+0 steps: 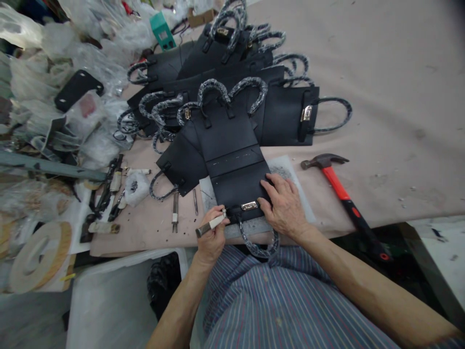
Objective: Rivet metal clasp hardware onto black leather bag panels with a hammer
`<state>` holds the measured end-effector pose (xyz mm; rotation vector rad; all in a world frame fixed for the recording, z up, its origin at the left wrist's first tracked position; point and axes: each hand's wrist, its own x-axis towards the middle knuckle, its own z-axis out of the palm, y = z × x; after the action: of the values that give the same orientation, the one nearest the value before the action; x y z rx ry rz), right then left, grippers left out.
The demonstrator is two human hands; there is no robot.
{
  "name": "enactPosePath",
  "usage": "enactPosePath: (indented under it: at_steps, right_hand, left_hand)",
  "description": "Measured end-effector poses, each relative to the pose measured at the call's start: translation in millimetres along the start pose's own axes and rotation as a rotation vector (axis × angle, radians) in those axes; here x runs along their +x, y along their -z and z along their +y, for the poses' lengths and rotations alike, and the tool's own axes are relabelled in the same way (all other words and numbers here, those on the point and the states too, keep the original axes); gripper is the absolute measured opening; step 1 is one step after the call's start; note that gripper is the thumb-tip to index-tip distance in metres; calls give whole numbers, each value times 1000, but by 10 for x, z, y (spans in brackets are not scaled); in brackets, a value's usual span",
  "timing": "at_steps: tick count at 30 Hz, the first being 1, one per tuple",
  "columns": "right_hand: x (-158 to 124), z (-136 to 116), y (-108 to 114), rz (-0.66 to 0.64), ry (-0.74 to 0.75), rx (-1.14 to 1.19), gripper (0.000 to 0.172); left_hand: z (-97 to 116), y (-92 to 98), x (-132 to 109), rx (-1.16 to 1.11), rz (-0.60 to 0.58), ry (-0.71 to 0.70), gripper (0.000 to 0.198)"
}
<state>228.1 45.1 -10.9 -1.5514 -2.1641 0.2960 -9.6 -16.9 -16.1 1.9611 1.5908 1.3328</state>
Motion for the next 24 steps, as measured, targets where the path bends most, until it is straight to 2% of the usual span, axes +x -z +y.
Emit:
enactPosePath:
  at_steps: [9, 17, 20, 22, 24]
  right_hand:
    - [9, -1, 30, -8, -10, 14, 46]
    - [-3, 50, 18, 77, 37, 144, 39]
    - [-26, 246, 191, 167, 2, 164, 38]
    - [-83, 477, 375, 211, -79, 32, 39]
    - [-174, 752, 565, 166, -202, -174, 44]
  left_hand:
    - [32, 6, 198, 0, -135, -50, 3]
    - [54, -34, 200, -81, -115, -19, 9]
    - [59, -47, 189, -88, -114, 47, 11]
    - [55, -54, 179, -110, -100, 81, 10]
    - [55, -60, 172, -130, -85, 106, 8]
